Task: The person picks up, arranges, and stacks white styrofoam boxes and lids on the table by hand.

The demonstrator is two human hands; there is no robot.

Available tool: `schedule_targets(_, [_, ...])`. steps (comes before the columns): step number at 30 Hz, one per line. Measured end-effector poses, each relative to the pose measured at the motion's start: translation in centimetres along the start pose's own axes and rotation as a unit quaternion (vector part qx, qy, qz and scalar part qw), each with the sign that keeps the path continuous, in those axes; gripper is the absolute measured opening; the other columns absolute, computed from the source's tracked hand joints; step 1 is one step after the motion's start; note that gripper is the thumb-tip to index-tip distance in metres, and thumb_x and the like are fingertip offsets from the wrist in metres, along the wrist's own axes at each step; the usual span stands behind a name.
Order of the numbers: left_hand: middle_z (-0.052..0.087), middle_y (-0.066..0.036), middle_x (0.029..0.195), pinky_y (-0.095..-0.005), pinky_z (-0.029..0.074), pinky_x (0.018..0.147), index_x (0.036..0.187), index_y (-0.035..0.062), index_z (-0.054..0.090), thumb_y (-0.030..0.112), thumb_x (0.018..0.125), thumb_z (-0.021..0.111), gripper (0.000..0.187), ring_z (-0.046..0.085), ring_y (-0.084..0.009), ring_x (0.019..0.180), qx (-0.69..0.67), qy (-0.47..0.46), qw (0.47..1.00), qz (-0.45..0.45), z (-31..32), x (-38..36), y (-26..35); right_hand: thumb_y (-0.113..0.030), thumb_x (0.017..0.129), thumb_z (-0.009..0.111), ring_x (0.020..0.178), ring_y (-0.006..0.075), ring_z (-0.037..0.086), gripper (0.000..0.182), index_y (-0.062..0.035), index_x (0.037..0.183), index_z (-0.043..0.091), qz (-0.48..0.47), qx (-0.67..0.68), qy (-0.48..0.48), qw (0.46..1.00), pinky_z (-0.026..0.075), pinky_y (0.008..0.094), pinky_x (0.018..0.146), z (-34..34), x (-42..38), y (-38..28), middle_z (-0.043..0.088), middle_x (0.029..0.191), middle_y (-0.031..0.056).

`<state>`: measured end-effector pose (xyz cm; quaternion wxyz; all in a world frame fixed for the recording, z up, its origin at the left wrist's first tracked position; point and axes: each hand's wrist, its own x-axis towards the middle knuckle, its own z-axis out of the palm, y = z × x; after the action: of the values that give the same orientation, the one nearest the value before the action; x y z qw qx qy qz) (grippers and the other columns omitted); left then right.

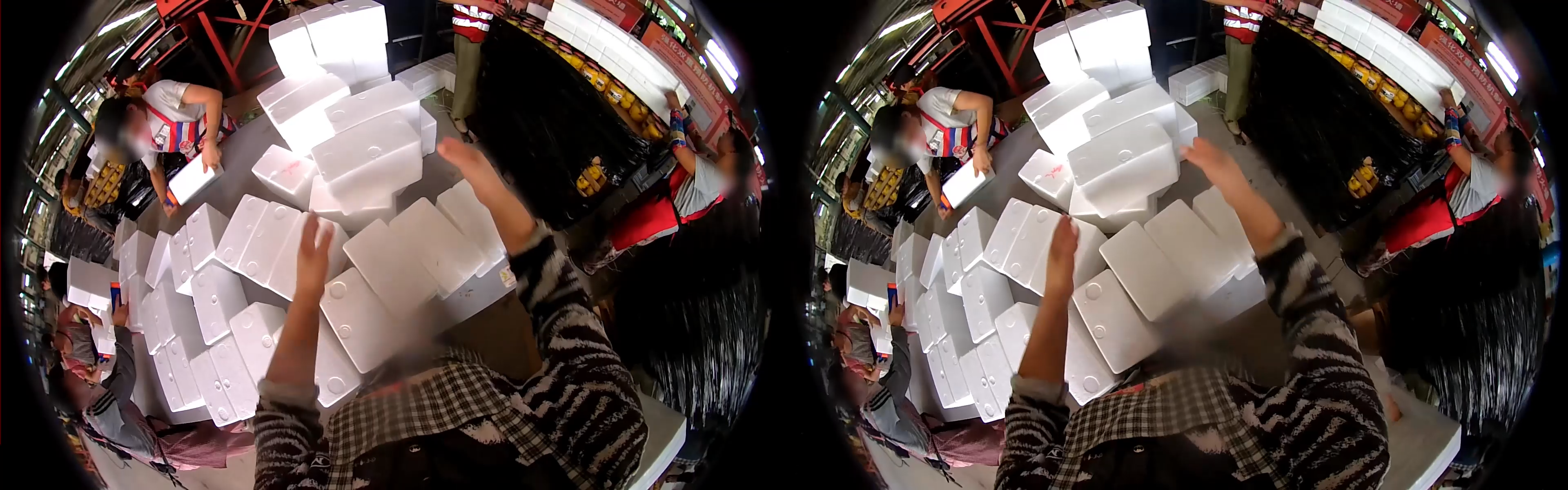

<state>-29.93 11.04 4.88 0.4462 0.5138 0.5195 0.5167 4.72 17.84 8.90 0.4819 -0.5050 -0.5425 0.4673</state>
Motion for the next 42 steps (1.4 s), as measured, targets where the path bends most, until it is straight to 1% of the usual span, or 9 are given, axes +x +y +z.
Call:
schedule_targets(2, [0.028,-0.017,0.154,-0.0319,0.019,0.115,0.150,0.0042,0.027,0.055,0.092,0.053,0.082,0.023,-0.0262,0.144,0.009,0.031,0.996,-0.084,1.7,3.6,3.4,-0.067,0.078,0.061,0.132,0.0287,0.039,0.082,-0.0098,0.137,0.051,0.133,-0.017,0.022,0.991,0.029,0.0462,0.107,1.0,3.9,-0.4,0.046,0.142,0.0120])
schedule_targets(3, [0.024,-0.010,0.157,-0.0495,0.017,0.114,0.153,0.0086,0.020,0.070,0.083,0.052,0.098,0.021,-0.0265,0.145,0.010,0.008,0.995,-0.098,1.9,6.3,2.8,-0.070,0.076,0.061,0.132,0.0301,0.038,0.087,-0.0107,0.138,0.049,0.154,0.006,-0.004,0.988,0.027,0.0484,0.108,1.4,5.9,0.4,0.045,0.143,0.0120])
schedule_targets(6, [0.032,-0.009,0.152,-0.0516,0.021,0.111,0.150,0.0112,0.028,0.069,0.083,0.054,0.093,0.029,-0.0259,0.141,-0.080,0.032,0.980,-0.180,3.0,11.2,1.0,-0.075,0.072,0.059,0.130,0.0321,0.037,0.095,-0.0133,0.142,0.044,0.227,0.066,-0.096,0.967,0.024,0.0516,0.107,2.8,9.7,3.8,0.043,0.143,0.0113])
schedule_targets(11, [0.051,-0.004,0.135,-0.0441,0.034,0.102,0.139,0.0140,0.045,0.054,0.088,0.057,0.067,0.046,-0.0198,0.123,-0.116,0.034,0.968,-0.218,5.0,11.4,0.0,-0.068,0.076,0.059,0.121,0.0265,0.044,0.085,-0.0167,0.142,0.042,0.265,0.100,-0.212,0.935,0.029,0.0457,0.104,2.6,11.8,6.0,0.048,0.135,0.0079])
schedule_targets(17, [0.055,-0.005,0.130,-0.0410,0.036,0.103,0.137,0.0075,0.045,0.037,0.090,0.060,0.058,0.048,-0.0186,0.123,-0.137,0.066,0.970,-0.189,7.2,5.8,2.5,-0.059,0.079,0.061,0.123,0.0193,0.043,0.081,-0.0145,0.143,0.040,0.133,0.066,-0.160,0.976,0.030,0.0433,0.103,-0.6,7.2,2.3,0.048,0.136,0.0043])
schedule_targets(22, [0.055,-0.008,0.129,-0.0347,0.040,0.100,0.139,0.0061,0.041,0.019,0.088,0.065,0.058,0.050,-0.0193,0.121,-0.190,-0.088,0.969,-0.135,15.9,2.6,2.7,-0.030,0.089,0.063,0.126,0.0185,0.044,0.063,-0.0107,0.144,0.039,0.089,0.177,-0.252,0.947,0.034,0.0326,0.105,-12.0,6.6,0.8,0.054,0.131,0.0056])
schedule_targets(34, [0.060,-0.006,0.111,-0.0297,0.044,0.086,0.123,0.0057,0.053,0.016,0.082,0.070,0.045,0.056,-0.0182,0.101,-0.073,-0.113,0.956,-0.261,22.2,12.6,-0.4,-0.059,0.085,0.057,0.122,0.0234,0.048,0.073,-0.0135,0.140,0.042,0.188,0.139,-0.107,0.966,0.033,0.0471,0.102,-17.6,9.8,11.3,0.053,0.135,0.0067])
schedule_targets(39, [0.059,-0.010,0.115,-0.0341,0.043,0.092,0.122,0.0029,0.054,0.007,0.082,0.068,0.043,0.054,-0.0219,0.109,-0.128,-0.177,0.939,-0.267,20.1,14.1,-7.5,-0.060,0.084,0.058,0.121,0.0199,0.049,0.072,-0.0127,0.137,0.045,0.258,0.111,-0.118,0.952,0.037,0.0396,0.102,-15.4,11.3,17.8,0.056,0.129,0.0059])
schedule_targets(42, [0.059,-0.009,0.111,-0.0340,0.043,0.092,0.117,0.0021,0.056,0.008,0.082,0.067,0.037,0.054,-0.0223,0.106,-0.029,-0.054,0.949,-0.309,20.4,13.2,-5.5,-0.057,0.085,0.060,0.121,0.0179,0.049,0.070,-0.0107,0.136,0.046,0.253,0.146,-0.107,0.950,0.039,0.0339,0.101,-13.9,11.6,21.6,0.056,0.128,0.0053])
